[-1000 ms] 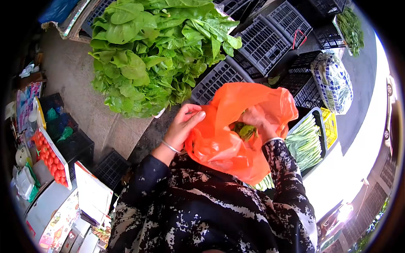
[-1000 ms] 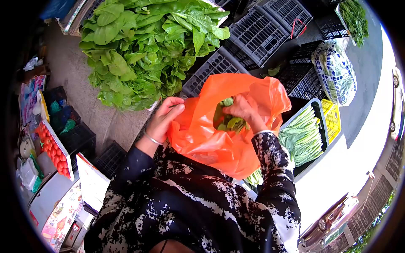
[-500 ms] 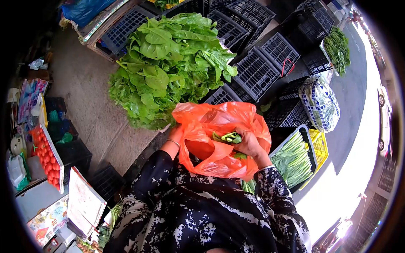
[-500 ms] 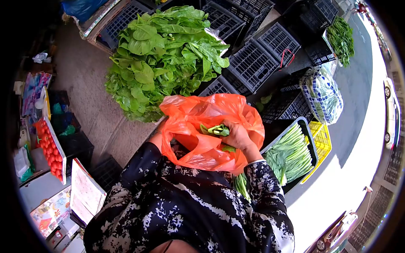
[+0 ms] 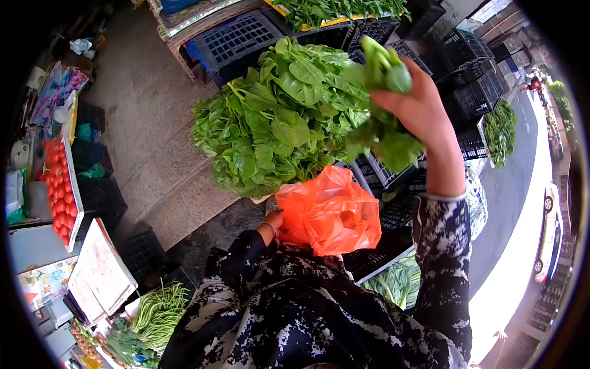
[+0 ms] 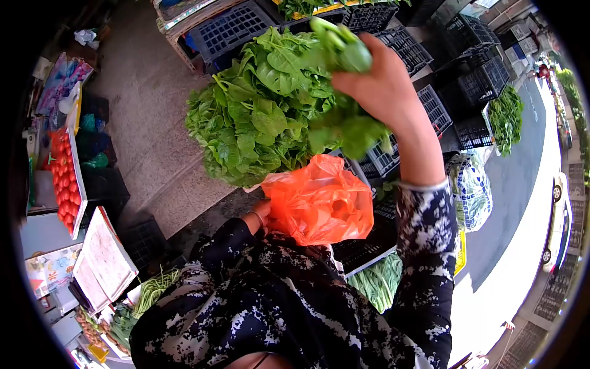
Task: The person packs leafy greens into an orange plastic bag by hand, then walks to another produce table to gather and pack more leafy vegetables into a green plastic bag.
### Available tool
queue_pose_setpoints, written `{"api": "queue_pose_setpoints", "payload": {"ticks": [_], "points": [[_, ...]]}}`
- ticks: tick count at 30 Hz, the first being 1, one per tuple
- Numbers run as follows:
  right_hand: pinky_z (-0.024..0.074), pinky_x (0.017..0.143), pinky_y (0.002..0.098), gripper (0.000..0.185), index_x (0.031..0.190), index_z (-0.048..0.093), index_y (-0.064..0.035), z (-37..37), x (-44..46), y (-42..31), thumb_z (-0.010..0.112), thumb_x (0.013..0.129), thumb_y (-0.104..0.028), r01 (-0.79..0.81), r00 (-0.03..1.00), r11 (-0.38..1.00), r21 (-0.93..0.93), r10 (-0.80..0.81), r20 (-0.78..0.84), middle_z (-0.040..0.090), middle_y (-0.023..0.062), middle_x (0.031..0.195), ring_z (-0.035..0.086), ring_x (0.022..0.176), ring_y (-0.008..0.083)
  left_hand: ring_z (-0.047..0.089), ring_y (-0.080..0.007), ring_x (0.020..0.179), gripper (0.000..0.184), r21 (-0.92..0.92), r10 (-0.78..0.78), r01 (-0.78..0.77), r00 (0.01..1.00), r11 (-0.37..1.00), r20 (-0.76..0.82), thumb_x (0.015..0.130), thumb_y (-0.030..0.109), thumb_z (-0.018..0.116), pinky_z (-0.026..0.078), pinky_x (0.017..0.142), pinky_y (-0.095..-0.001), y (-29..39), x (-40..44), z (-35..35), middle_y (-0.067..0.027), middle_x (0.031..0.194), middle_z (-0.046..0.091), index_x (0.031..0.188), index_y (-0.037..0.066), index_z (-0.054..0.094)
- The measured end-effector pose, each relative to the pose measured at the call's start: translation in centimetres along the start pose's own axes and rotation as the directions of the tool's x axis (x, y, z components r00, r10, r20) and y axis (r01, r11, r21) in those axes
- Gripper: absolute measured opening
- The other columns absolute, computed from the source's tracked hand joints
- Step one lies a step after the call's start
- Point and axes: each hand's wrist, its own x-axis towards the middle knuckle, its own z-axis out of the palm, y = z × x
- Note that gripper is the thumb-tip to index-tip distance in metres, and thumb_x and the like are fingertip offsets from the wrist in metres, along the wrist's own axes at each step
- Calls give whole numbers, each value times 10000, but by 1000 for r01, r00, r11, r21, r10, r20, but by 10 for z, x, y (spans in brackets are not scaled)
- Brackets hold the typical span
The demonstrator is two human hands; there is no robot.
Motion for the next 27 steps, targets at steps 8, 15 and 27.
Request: {"api": "queue_pose_setpoints", "payload": {"ticks": [8, 15, 27], "points": [[412, 923, 398, 888, 1353, 275, -105, 172, 113, -15, 666, 656, -491, -66, 912, 684, -726, 336, 234, 425, 156, 1302, 493, 1113, 321, 581, -243, 894, 291, -24, 30, -29, 998, 999, 48, 876, 215, 463, 534, 529, -424, -20, 7, -15, -38, 1065, 561, 1163, 176, 484], [359, 943, 523, 1093, 1393, 197, -161, 161, 117, 1, 741, 532, -558, 0, 957, 803, -596, 172, 232, 248, 163, 1414, 356, 1237, 371, 615, -209, 825, 267, -90, -19, 31, 992, 995, 123, 875, 229, 471, 530, 530, -391, -24, -2, -20, -3, 988, 605, 1141, 205, 490], [478, 553, 319, 340, 724, 630, 12, 69, -61, 94, 579, 810, -312, -356, 930, 930, 94, 363, -64, 622, 88, 611, 579, 538, 174, 562, -269, 984, 341, -246, -39, 101, 969, 964, 243, 907, 295, 392, 481, 787, -437, 3, -20, -31, -67, 1104, 580, 1148, 81, 505]]}}
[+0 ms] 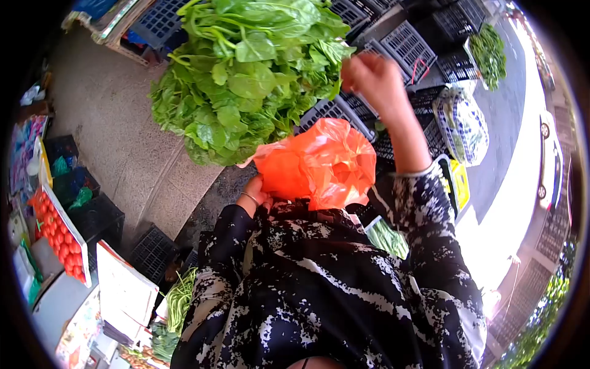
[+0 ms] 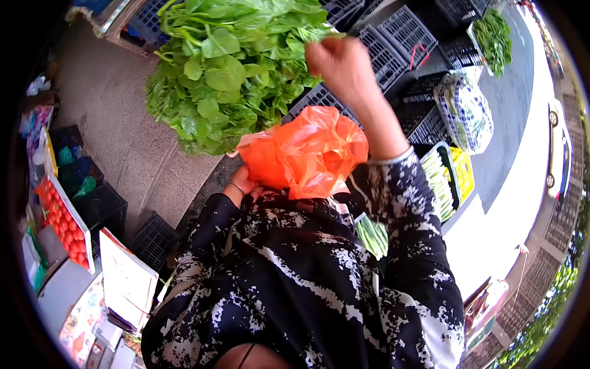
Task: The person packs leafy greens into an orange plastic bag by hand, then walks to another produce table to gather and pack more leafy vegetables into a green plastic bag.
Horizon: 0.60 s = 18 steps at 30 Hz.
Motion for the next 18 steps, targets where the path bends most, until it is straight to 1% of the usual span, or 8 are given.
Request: {"api": "queue_pose_setpoints", "payload": {"ticks": [3, 5, 7, 8, 10, 14, 16, 18], "points": [[489, 641, 369, 267, 860, 641, -62, 57, -96, 118, 567, 811, -313, -79, 913, 985, -151, 133, 387, 635, 149, 758, 619, 707, 306, 534, -263, 1039, 360, -37, 5, -4, 999, 999, 35, 904, 316, 376, 459, 827, -449, 2, -4, -8, -78, 1155, 552, 1171, 104, 493], [471, 720, 381, 257, 1019, 601, -90, 106, -177, 116, 520, 802, -203, 4, 764, 995, -98, 60, 643, 617, 197, 888, 602, 823, 327, 505, -258, 1079, 366, -184, 2, 63, 944, 981, 330, 899, 307, 384, 409, 906, -460, 7, 0, -17, -85, 1179, 533, 1186, 100, 478], [459, 790, 370, 307, 1044, 574, -29, 104, -184, 96, 558, 750, -117, -161, 626, 982, -101, 180, 759, 614, 187, 967, 581, 916, 332, 523, -266, 1052, 369, -168, 12, 52, 934, 984, 358, 904, 317, 371, 436, 868, -443, 10, 13, -28, -84, 1163, 543, 1180, 98, 480], [463, 778, 345, 263, 1009, 592, -22, 118, -197, 117, 563, 758, -94, -199, 668, 960, 199, -16, 744, 624, 175, 949, 597, 898, 288, 541, -273, 1024, 373, -153, 22, 41, 922, 987, 387, 909, 328, 359, 463, 831, -426, 7, 17, -32, -83, 1148, 553, 1174, 95, 482], [464, 762, 321, 211, 971, 613, -23, 124, -203, 135, 551, 780, -87, -346, 621, 896, 277, -2, 784, 636, 155, 925, 605, 889, 237, 518, -266, 1065, 387, -61, 151, -141, 966, 988, 208, 909, 328, 375, 437, 880, -434, 12, -12, 32, -88, 1185, 527, 1193, 80, 463], [469, 736, 316, 187, 949, 623, -25, 121, -213, 135, 522, 802, -84, -340, 749, 888, 311, 56, 660, 642, 133, 892, 608, 862, 220, 500, -264, 1095, 404, -47, 218, -213, 943, 976, 250, 915, 326, 375, 425, 897, -439, 23, -20, 61, -93, 1226, 503, 1222, 73, 440], [475, 722, 322, 189, 945, 624, -21, 101, -192, 118, 513, 804, -79, -542, 642, 840, 34, 388, 661, 644, 123, 874, 617, 817, 222, 497, -263, 1102, 410, -20, 199, -199, 953, 980, 231, 918, 328, 367, 426, 895, -436, 28, -15, 47, -91, 1237, 497, 1236, 77, 432], [487, 688, 344, 197, 921, 625, -13, 119, -190, 145, 490, 794, -80, -275, 945, 958, 79, 255, 206, 635, 153, 795, 626, 724, 274, 492, -260, 1114, 424, -93, 121, -100, 959, 991, 255, 923, 342, 355, 432, 886, -429, 33, -14, 30, -87, 1247, 493, 1254, 84, 417]]}}
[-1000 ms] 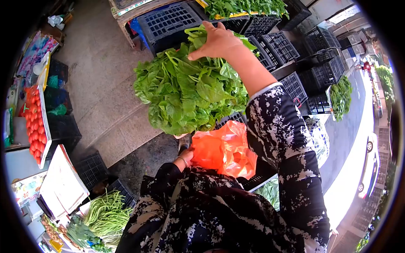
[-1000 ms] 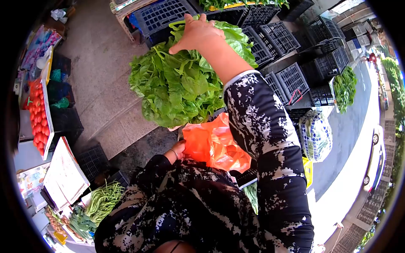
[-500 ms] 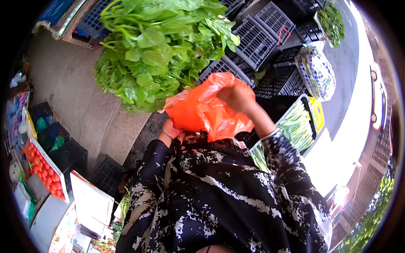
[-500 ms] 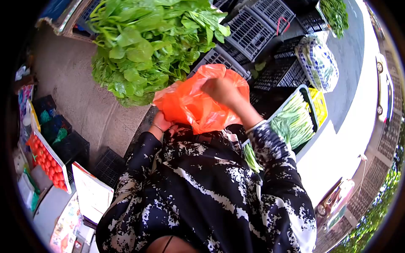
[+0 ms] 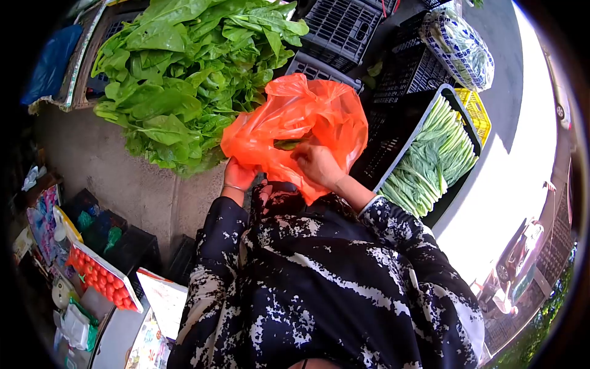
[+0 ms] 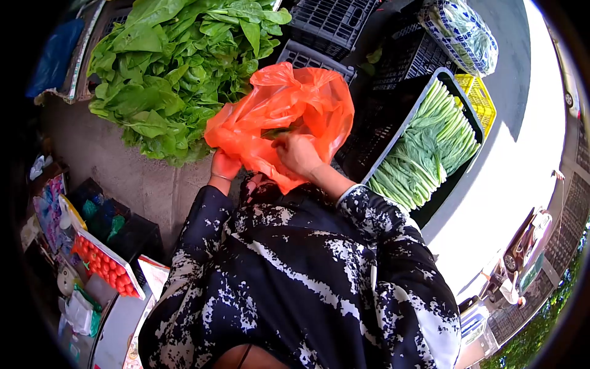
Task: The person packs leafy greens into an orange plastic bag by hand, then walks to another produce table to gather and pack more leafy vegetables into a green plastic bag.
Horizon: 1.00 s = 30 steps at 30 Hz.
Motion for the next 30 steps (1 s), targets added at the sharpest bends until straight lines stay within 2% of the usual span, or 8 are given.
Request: {"api": "queue_pose_setpoints", "payload": {"ticks": [2, 4, 8, 9, 10, 16, 21, 30], "points": [[476, 674, 409, 214, 883, 628, -43, -10, 19, -6, 490, 784, -173, -197, 977, 881, 429, 211, 15, 614, 204, 806, 600, 735, 347, 491, -253, 1116, 429, 58, -5, 5, 1000, 998, 10, 923, 354, 352, 441, 869, -422, 0, 0, 0, -77, 1236, 504, 1251, 88, 424], [487, 671, 344, 270, 907, 623, 0, -28, 44, 0, 452, 825, -193, -149, 983, 982, -115, 160, 91, 636, 167, 841, 626, 722, 281, 497, -256, 1110, 434, -17, -40, 38, 994, 999, -99, 921, 370, 353, 444, 865, -426, -1, 6, -7, -72, 1231, 511, 1242, 90, 434], [477, 714, 371, 315, 1001, 636, -130, 22, 85, 41, 480, 820, -334, -37, 831, 830, -557, 335, 444, 642, 125, 928, 618, 811, 280, 459, -261, 1161, 457, -40, -15, 19, 996, 999, 92, 929, 343, 347, 364, 980, -431, -6, 9, -25, -98, 1277, 468, 1288, 61, 379], [467, 758, 365, 323, 1054, 618, -207, 42, 92, 63, 501, 814, -390, 115, 866, 906, -408, 110, 488, 633, 98, 993, 601, 888, 278, 473, -256, 1147, 452, -20, -65, 66, 998, 998, 11, 927, 341, 359, 381, 965, -428, -9, 9, -20, -93, 1271, 475, 1284, 65, 387], [450, 833, 385, 384, 1067, 613, -154, 48, 98, 43, 578, 750, -367, -183, 851, 889, -420, 357, 385, 612, 93, 1059, 561, 1022, 287, 486, -252, 1133, 447, -5, -108, 108, 991, 994, -77, 925, 339, 371, 397, 949, -425, -7, 5, -12, -89, 1266, 481, 1281, 69, 395], [460, 786, 369, 319, 1008, 612, -127, 129, 120, 96, 609, 733, -289, 59, 861, 858, -510, 214, 461, 620, 89, 979, 580, 944, 270, 535, -208, 1064, 388, 504, -275, 285, 957, 815, -95, 873, 152, 504, 446, 885, -381, 60, -3, 18, -83, 1238, 503, 1246, 63, 444], [468, 747, 356, 269, 958, 610, -104, 147, 122, 121, 635, 719, -223, 142, 870, 818, -558, 166, 465, 628, 86, 913, 596, 880, 256, 579, -185, 973, 395, 570, -392, 465, 884, 677, -256, 843, 97, 518, 497, 789, -358, 102, 15, -14, -73, 1146, 556, 1232, 55, 465], [481, 661, 361, 203, 827, 586, -67, -31, 78, 36, 662, 639, -71, 178, 909, 893, -413, 12, 418, 604, 132, 775, 610, 748, 252, 593, -191, 936, 400, 570, -436, 449, 884, 688, -170, 838, 101, 521, 508, 747, -364, 89, 2, -28, -78, 1120, 566, 1232, 60, 464]]}}
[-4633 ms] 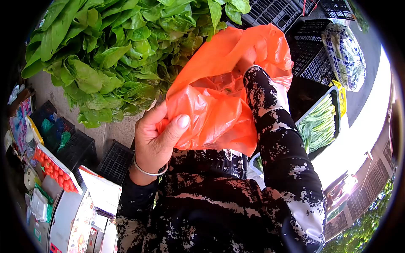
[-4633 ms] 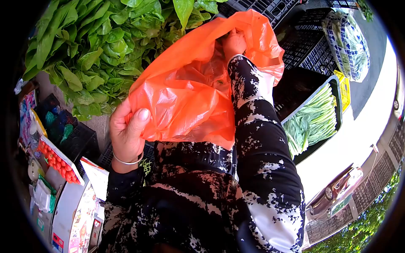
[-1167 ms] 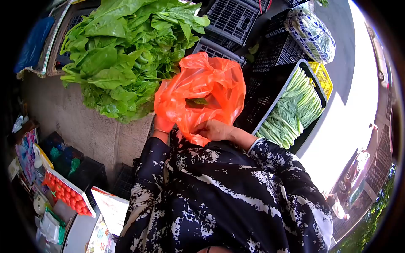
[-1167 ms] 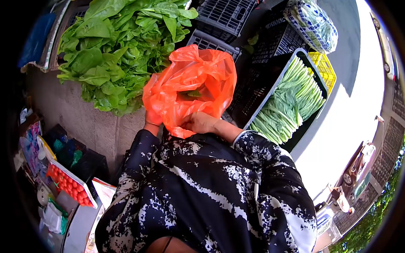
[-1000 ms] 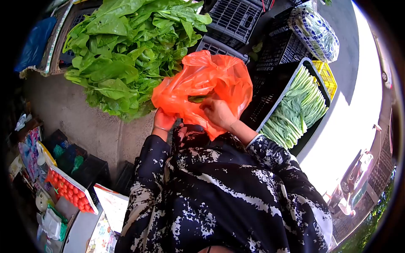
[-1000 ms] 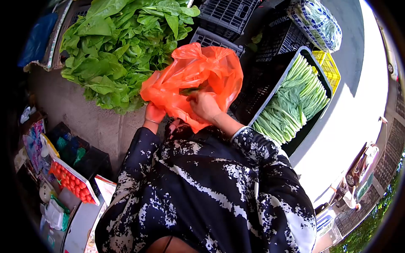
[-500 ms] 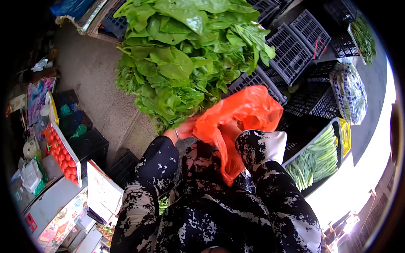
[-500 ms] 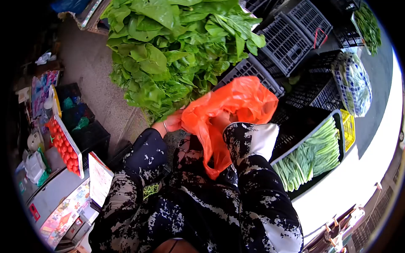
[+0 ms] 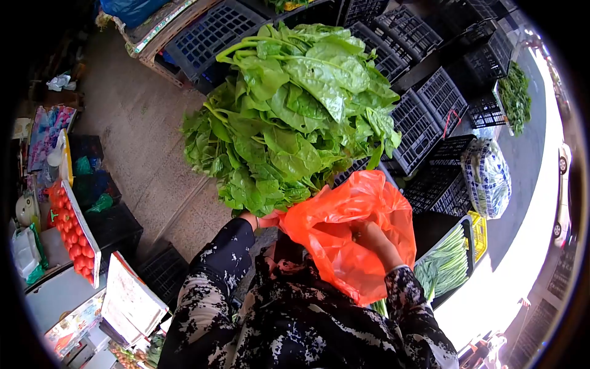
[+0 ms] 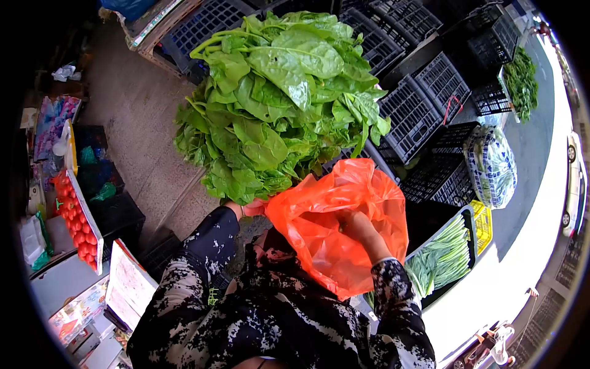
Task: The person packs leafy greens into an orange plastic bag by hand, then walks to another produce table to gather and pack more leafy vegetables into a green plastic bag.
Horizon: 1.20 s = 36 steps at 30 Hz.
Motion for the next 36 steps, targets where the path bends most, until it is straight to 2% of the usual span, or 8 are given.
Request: {"api": "queue_pose_setpoints", "payload": {"ticks": [4, 7, 12, 15, 18, 22, 31, 36], "points": [[466, 608, 243, 141, 842, 520, -36, -84, -68, -39, 629, 753, -38, 135, 955, 823, 552, 40, -293, 593, 40, 788, 583, 686, 122, 599, -194, 919, 403, 13, 8, -9, 1000, 1000, 21, 836, 102, 522, 513, 729, -367, 5, 1, -5, -81, 1109, 571, 1233, 62, 463], [454, 659, 224, 178, 902, 502, -24, -164, -81, -112, 629, 783, -62, 227, 894, 755, 615, 89, -440, 590, 27, 851, 571, 751, 95, 604, -196, 907, 405, 19, 17, -18, 999, 1000, 34, 834, 103, 523, 516, 715, -369, 8, 2, -11, -83, 1101, 574, 1233, 63, 463], [443, 618, 201, 196, 968, 512, 4, -238, -28, -250, 601, 802, -51, 528, 757, 707, 470, -142, -638, 603, 38, 828, 563, 706, 78, 611, -199, 886, 408, 49, 30, -32, 998, 998, 47, 832, 105, 524, 522, 691, -372, 22, 3, -20, -86, 1087, 579, 1233, 65, 462], [413, 512, 215, 331, 1057, 528, 37, -247, 22, -291, 650, 799, -129, 413, 742, 888, 203, -199, -640, 606, 78, 848, 529, 598, 71, 616, -201, 873, 410, 66, 44, -48, 997, 997, 58, 830, 106, 525, 526, 677, -374, 33, 1, -19, -88, 1078, 583, 1233, 67, 462], [387, 470, 190, 296, 1042, 548, 30, -228, 30, -309, 640, 806, -123, 436, 444, 897, -78, -289, -848, 580, 99, 942, 509, 527, 78, 621, -203, 861, 411, 63, 68, -73, 995, 995, 76, 829, 108, 526, 529, 663, -376, 34, 4, -24, -89, 1070, 586, 1233, 68, 461], [379, 487, 165, 75, 869, 606, -4, -163, 20, -273, 612, 820, -60, 445, 743, 842, 306, -156, -650, 577, 11, 680, 491, 533, 31, 627, -205, 844, 414, 26, 96, -100, 987, 995, 131, 827, 109, 527, 534, 645, -379, 20, 18, -22, -92, 1058, 590, 1233, 70, 461], [462, 557, 207, 248, 951, 589, 35, -69, -11, -170, 579, 869, -199, 84, 897, 840, 536, 170, -408, 613, 56, 800, 568, 620, 82, 641, -211, 807, 419, -2, 167, -169, 968, 986, 186, 822, 113, 530, 545, 603, -385, -16, 45, -3, -97, 1033, 600, 1234, 75, 459], [493, 658, 302, 494, 1086, 546, 0, -10, -44, -120, 652, 784, -376, 3, 980, 981, 193, 35, -195, 618, 155, 984, 626, 708, 213, 643, -174, 678, 383, -57, 297, -293, 952, 954, 75, 803, 111, 534, 540, 516, -404, -41, 40, 44, -40, 915, 635, 1185, 113, 519]]}}
